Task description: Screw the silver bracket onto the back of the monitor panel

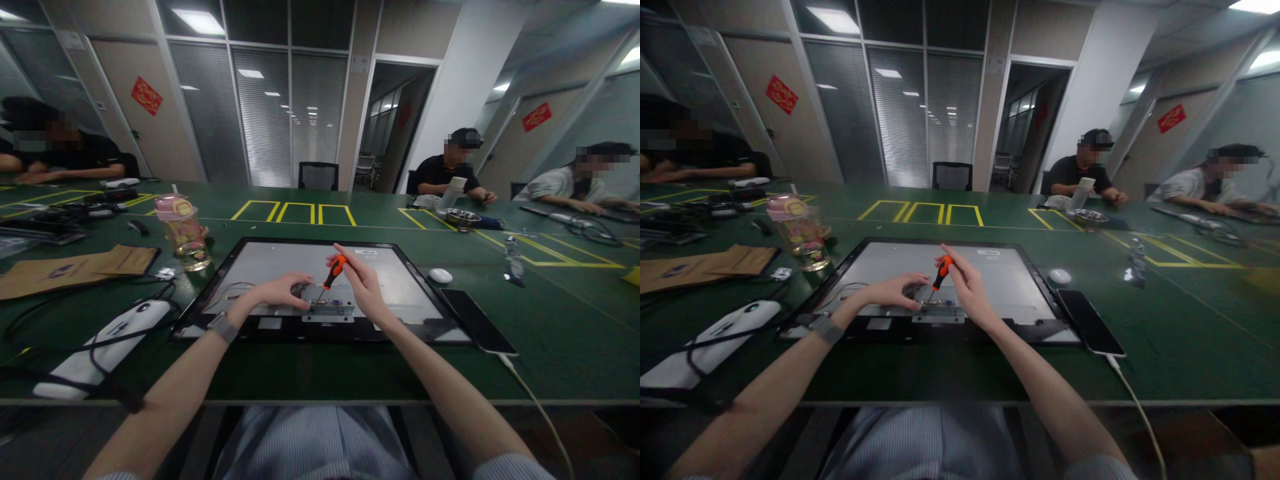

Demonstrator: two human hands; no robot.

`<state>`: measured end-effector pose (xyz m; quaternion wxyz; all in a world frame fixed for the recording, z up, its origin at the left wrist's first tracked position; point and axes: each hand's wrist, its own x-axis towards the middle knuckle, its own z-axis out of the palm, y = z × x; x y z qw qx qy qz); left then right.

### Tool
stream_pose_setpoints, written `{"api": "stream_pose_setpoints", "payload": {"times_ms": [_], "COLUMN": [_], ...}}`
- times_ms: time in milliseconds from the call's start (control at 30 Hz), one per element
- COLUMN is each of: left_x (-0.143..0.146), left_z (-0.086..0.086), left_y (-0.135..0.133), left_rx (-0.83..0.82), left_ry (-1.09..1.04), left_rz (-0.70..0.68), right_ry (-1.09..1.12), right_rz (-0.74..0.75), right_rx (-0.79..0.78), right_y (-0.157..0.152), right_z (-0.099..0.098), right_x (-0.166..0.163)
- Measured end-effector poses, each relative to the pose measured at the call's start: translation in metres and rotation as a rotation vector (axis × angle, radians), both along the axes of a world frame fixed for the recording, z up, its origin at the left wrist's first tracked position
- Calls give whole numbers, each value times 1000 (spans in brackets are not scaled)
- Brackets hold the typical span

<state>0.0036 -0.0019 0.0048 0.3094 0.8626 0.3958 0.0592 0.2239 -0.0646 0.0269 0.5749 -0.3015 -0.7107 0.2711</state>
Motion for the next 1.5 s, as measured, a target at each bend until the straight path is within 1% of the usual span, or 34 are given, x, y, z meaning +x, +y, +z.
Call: {"api": "stream_pose_setpoints", "payload": {"times_ms": [33,167,200,233,333,400,567,667,767,867,933,967,1133,1300,1500], "left_x": [0,-1,-1,-1,-1,-1,-1,-1,-2,-2,-1,-1,-1,-1,-2], "left_z": [0,-2,-3,-4,-4,-4,-4,-5,-5,-4,-4,-4,-4,-2,-7], "left_y": [0,1,2,2,2,2,3,5,4,3,2,2,2,1,4], "left_rx": [-1,1,5,8,19,21,9,6,9,7,17,23,16,1,1], "left_ry": [1,-5,-8,-8,2,11,14,10,8,13,10,6,-3,19,0], "left_rz": [-1,-11,-12,-12,-12,-8,-19,-26,-17,-5,-6,-7,-8,8,-11], "right_ry": [10,8,2,-1,20,42,52,106,171,250,304,322,326,305,288], "right_rz": [-8,-145,-149,-130,2,38,-84,-58,40,207,284,299,275,317,227], "right_rx": [-4,27,26,16,-44,-65,0,-21,-118,-222,-256,-263,-280,-274,-267], "right_y": [1,3,2,2,0,0,4,6,7,7,7,6,4,2,4], "right_z": [-1,-1,0,1,1,0,-2,-1,-1,0,0,-1,1,5,0], "right_x": [0,1,2,2,2,2,1,2,2,2,1,0,-3,-1,0]}}
